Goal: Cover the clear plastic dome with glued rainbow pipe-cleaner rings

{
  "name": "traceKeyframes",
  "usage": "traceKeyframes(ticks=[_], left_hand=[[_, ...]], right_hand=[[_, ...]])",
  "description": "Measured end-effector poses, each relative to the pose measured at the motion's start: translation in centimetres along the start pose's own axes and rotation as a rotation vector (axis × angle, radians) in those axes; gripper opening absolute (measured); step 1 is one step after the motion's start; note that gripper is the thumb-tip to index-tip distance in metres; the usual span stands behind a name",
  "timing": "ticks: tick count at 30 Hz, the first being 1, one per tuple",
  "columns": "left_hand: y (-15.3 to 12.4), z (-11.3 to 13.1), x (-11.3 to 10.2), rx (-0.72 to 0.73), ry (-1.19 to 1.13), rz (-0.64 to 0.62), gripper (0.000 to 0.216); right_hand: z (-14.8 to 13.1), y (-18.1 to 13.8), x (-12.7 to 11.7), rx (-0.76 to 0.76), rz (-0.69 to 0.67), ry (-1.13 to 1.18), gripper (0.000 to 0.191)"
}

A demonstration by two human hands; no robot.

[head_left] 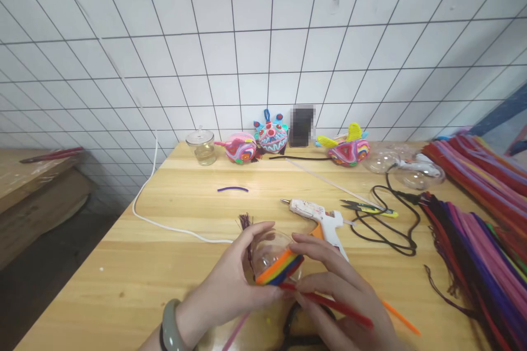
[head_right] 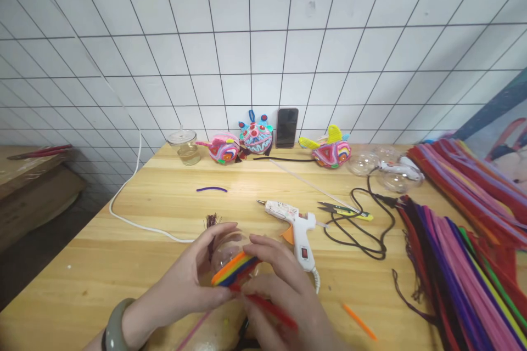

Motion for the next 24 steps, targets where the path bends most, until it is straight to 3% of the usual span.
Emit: traceKeyframes(ticks=[10,24], left_hand=[[-0.2,1.1,0.6,0.018,0.009,-0.004,0.075],[0.5,-0.6,-0.5,0.042,-0.133,-0.041,0.081]], right_hand=[[0.0,0.6,-0.4,-0.048,0.058,-0.020,0.028],[-0.3,1.2,-0.8,-0.031,0.043,-0.035,0.015]])
Point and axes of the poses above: each hand's wrist, its own y-axis towards the middle knuckle, its own x-axis out of the palm, z = x × y, the point moved 3 cm from there along y, towards the middle knuckle, and after that the axes turned 12 degrees about -x, right-handed, at the moved point
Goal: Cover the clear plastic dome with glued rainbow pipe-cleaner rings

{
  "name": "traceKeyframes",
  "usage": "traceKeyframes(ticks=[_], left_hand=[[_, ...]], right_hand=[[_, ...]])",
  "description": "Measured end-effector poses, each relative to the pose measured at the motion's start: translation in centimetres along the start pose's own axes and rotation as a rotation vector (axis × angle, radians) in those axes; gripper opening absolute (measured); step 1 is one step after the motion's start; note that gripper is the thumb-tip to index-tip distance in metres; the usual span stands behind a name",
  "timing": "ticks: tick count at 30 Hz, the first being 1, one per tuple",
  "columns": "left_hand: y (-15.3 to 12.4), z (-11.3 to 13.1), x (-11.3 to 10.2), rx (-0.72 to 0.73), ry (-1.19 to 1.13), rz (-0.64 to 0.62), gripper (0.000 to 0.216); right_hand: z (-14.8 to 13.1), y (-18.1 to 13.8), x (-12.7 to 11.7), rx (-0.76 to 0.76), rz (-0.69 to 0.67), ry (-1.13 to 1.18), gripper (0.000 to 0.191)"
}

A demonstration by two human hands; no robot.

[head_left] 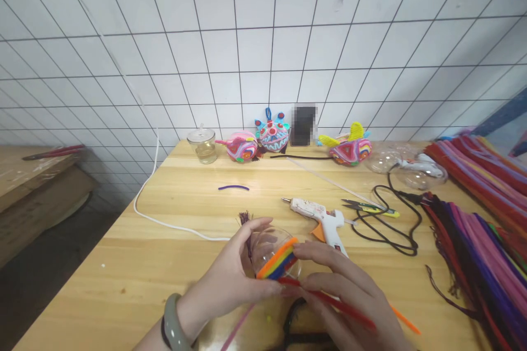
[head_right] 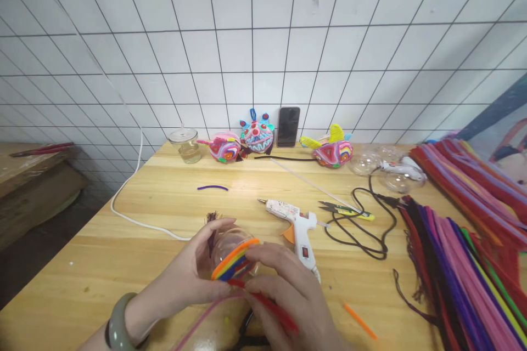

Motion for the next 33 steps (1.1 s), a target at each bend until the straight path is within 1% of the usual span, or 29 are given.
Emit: traceKeyframes(ticks=[4,8,14,25,30,33], left_hand=[[0.1,0.0,0.0,0.006,-0.026,-0.012,0.081],[0.1,0.1,0.0,0.011,-0.023,-0.009,0.083],[0.0,0.0,0.1,0.024,-0.027,-0.028,0.083],[0.2,0.1,0.2,0.001,-0.057,-0.046,0.084],[0.1,0.1,0.3,-0.010,-0.040,-0.059,0.083],[0.0,0.1,0.3,-0.016,0.003,-0.043,0.079]], right_hand=[[0.0,0.0,0.1,-0.002,0.008,-0.021,0.012],[0.2,-0.4,0.2,-0.013,0.056,-0.038,0.012],[0.3,-0.5,0.5,0.010,0.029,-0.025,0.014],[0.7,-1.4,0.8,0.079,0.044,0.014,0.015],[0.7,-1.2,0.9,0.070,0.060,0.010,0.011],[0.5,-0.8,0.8,0.040,0.059,-0.002,0.010]])
Point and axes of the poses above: each hand's wrist, its own y-axis towards the middle knuckle, its own x-axis out of the palm, z = x × y, the point moved 3 cm from there along y, towards the middle knuckle, and after that the axes turned 12 degrees about -x, right-handed, at the moved point
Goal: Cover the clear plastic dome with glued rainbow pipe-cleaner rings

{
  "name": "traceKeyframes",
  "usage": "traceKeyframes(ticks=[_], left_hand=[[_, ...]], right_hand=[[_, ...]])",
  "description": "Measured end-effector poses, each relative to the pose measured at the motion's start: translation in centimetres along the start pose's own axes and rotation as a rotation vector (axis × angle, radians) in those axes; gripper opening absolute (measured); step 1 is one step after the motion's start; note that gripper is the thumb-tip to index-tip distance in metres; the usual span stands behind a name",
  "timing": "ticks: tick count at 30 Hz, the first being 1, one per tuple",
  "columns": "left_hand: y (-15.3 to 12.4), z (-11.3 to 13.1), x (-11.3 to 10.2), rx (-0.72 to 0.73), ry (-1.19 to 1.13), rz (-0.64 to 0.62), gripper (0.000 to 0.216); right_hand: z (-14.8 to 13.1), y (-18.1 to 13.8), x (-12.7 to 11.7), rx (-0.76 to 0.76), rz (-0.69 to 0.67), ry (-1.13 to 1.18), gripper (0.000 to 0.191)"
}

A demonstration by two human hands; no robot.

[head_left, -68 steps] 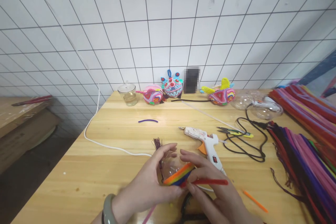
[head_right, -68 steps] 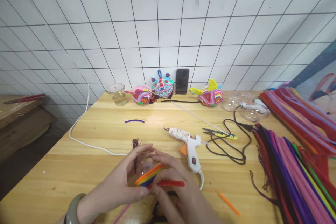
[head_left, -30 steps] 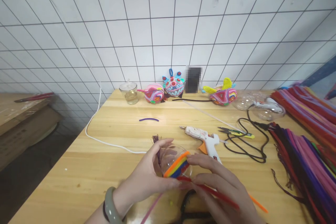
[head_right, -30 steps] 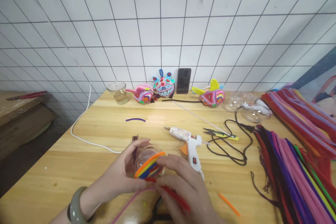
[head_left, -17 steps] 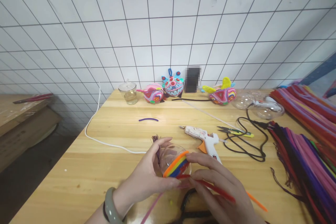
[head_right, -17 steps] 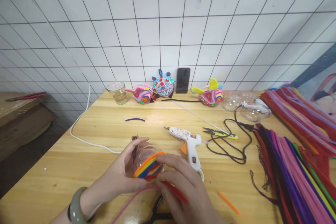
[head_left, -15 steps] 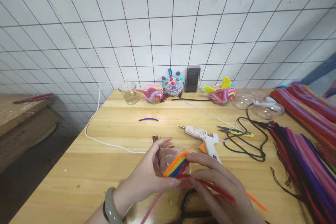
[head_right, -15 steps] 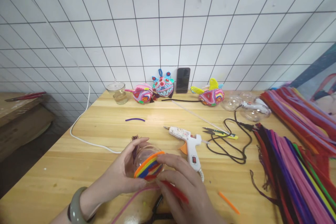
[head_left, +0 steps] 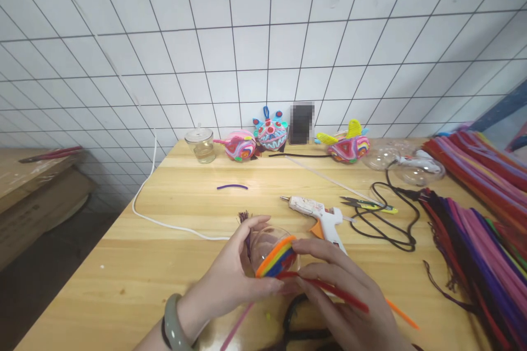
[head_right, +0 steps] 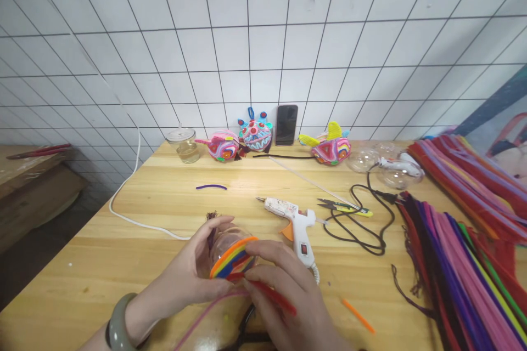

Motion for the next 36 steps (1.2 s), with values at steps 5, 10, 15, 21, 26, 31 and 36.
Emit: traceKeyframes(ticks=[5,10,15,21,26,31,36], left_hand=[[-0.3,0.1,-0.1,0.053,0.059,0.056,0.075],[-0.3,0.1,-0.1,0.051,0.067,0.074,0.075],[-0.2,0.2,-0.1,0.047,0.075,0.070,0.077],[-0.1,0.4,0.1,0.044,0.111,0.117,0.076],[0.0,0.4,-0.2,0.115,0.160,0.148,0.075],[-0.1,0.3,-0.1,0.124,0.163,0.154,0.071],[0.0,-0.1,-0.4,0.151,0.113,0.134,0.074]], right_hand=[[-0.4,0.5,-0.2,-0.070,-0.019,-0.034,0.015],[-0.6,0.7,-0.3,-0.076,-0.043,-0.013,0.016],[-0.6,0.6,-0.4,-0.097,-0.066,-0.007,0.015],[-0.4,0.3,-0.2,-0.137,-0.048,0.035,0.012],[-0.4,0.8,-0.1,-0.249,-0.064,0.089,0.017],[-0.8,0.9,-0.2,-0.279,-0.024,0.096,0.018],[-1.2,0.8,-0.3,-0.327,-0.083,0.071,0.016]])
Point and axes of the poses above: each hand's wrist, its own y-axis towards the middle knuckle, its own x-axis out of the palm, z = x × y, the point moved 3 cm from there along y, towards the middle knuckle, and after that the axes turned 12 degrees about -x, right-handed, at the moved point
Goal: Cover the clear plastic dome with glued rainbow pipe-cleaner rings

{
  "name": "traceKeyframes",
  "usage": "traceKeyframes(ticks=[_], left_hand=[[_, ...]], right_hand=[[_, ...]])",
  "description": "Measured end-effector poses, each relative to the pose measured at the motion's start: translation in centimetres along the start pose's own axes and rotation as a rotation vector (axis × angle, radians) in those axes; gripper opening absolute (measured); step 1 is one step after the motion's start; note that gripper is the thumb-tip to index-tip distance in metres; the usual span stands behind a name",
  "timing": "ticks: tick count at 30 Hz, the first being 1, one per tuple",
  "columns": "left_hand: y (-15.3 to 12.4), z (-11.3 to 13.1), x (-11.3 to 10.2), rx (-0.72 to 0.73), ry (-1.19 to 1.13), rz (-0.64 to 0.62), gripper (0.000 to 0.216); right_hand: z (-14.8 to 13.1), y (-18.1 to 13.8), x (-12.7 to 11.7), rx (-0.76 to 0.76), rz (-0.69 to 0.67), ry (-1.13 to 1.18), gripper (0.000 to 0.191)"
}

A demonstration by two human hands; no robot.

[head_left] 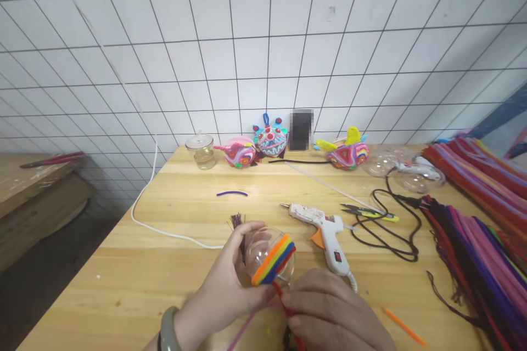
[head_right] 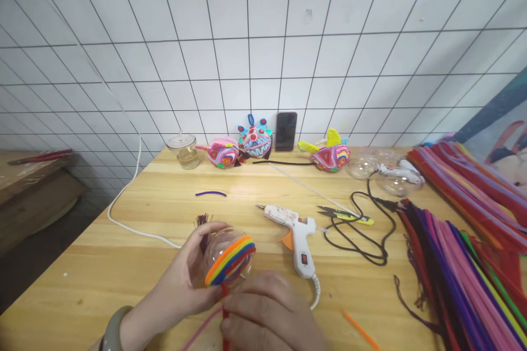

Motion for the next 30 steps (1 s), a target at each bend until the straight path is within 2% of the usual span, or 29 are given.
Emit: traceKeyframes(ticks=[2,4,6,8,9,11,13,15,17,20,25,30], left_hand=[[0.2,0.0,-0.3,0.024,-0.060,-0.016,0.073],[0.2,0.3,-0.6,0.055,-0.162,-0.037,0.073],[0.2,0.8,-1.0,0.058,-0.289,-0.043,0.073],[0.1,1.1,-1.4,-0.052,-0.386,-0.005,0.070],[0.0,1.2,-1.5,-0.093,-0.444,0.010,0.068],[0.0,1.7,-1.6,-0.094,-0.549,-0.002,0.066],[0.1,2.1,-1.7,-0.067,-0.627,-0.010,0.063],[0.3,2.2,-1.8,-0.057,-0.673,-0.007,0.060],[0.6,2.2,-1.9,-0.067,-0.698,0.001,0.061],[0.7,2.2,-2.1,-0.077,-0.726,0.015,0.065],[0.8,2.1,-2.5,-0.106,-0.777,0.027,0.060],[1.0,2.2,-2.6,-0.108,-0.797,0.055,0.054]], right_hand=[[0.0,-0.2,-0.1,0.002,0.027,-0.036,0.017],[0.3,-0.6,-0.2,0.086,0.040,-0.102,0.020],[1.2,-1.5,-0.6,0.281,0.084,-0.219,0.020],[2.6,-2.7,-1.4,0.530,0.166,-0.355,0.014],[3.5,-3.3,-1.8,0.640,0.143,-0.395,0.011],[5.3,-4.5,-2.4,0.880,-0.001,-0.442,0.020],[6.8,-5.7,-2.7,1.140,-0.235,-0.432,0.029],[7.6,-6.6,-2.6,1.285,-0.436,-0.409,0.035],[7.8,-7.0,-2.1,1.316,-0.555,-0.388,0.038],[7.8,-7.1,-1.3,1.312,-0.603,-0.369,0.039],[7.9,-7.3,-1.2,1.332,-0.460,-0.356,0.034],[8.8,-8.2,-1.3,1.351,-0.336,-0.246,0.036]])
Point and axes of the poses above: each hand's wrist, its own y-axis towards the middle knuckle, its own x-axis out of the palm, z = x × y, the point moved 3 cm from there along y, towards the middle knuckle, and after that the axes turned 12 degrees about -x, right-handed, at the moved point
